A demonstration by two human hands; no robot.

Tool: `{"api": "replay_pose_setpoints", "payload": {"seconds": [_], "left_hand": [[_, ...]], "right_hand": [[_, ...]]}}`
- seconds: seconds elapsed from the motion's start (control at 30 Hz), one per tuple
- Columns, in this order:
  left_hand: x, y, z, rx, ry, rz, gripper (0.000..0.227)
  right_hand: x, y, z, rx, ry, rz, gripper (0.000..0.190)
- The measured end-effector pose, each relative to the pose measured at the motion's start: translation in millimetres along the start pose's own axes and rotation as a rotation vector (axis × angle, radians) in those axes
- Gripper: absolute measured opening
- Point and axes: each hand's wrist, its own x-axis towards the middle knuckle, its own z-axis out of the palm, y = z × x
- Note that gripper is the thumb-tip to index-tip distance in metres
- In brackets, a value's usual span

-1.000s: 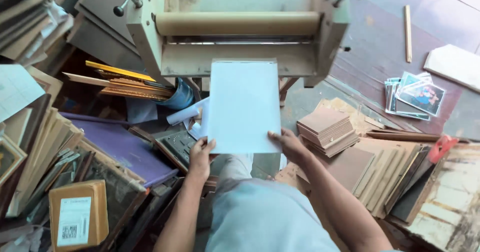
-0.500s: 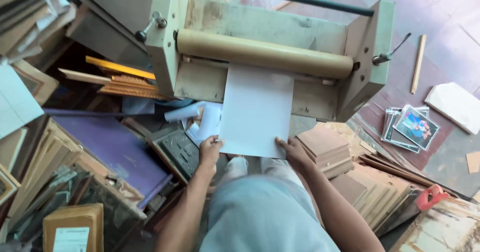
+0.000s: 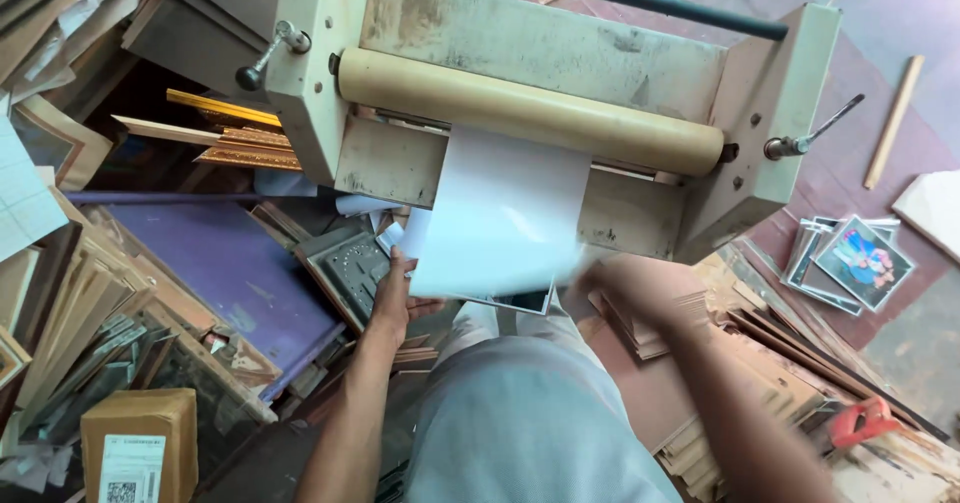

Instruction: Apply adhesive and laminate a photo using a manual roller machine.

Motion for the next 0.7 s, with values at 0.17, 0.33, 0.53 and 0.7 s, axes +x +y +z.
{"api": "replay_pose_setpoints", "payload": {"seconds": [0.17, 0.33, 0.53, 0.7], "left_hand": [[-7, -22, 2, -0.15, 0.027, -0.024, 0.071], [4, -62, 1, -0.251, 0.119, 0.085, 0.044], [9, -96, 2, -0.345, 0.148, 0.157, 0.022], [4, -93, 4, -0.377, 0.109, 0.156, 0.013]], "right_hand": [[79, -8, -162, 0.118, 0.487, -0.554, 0.04], [127, -14, -131, -0.628, 0.705, -0.81, 0.099], [128, -51, -51, -1.064, 0.675, -0.678, 0.115], [142, -22, -77, -1.046, 0.813, -0.619, 0.097]]}}
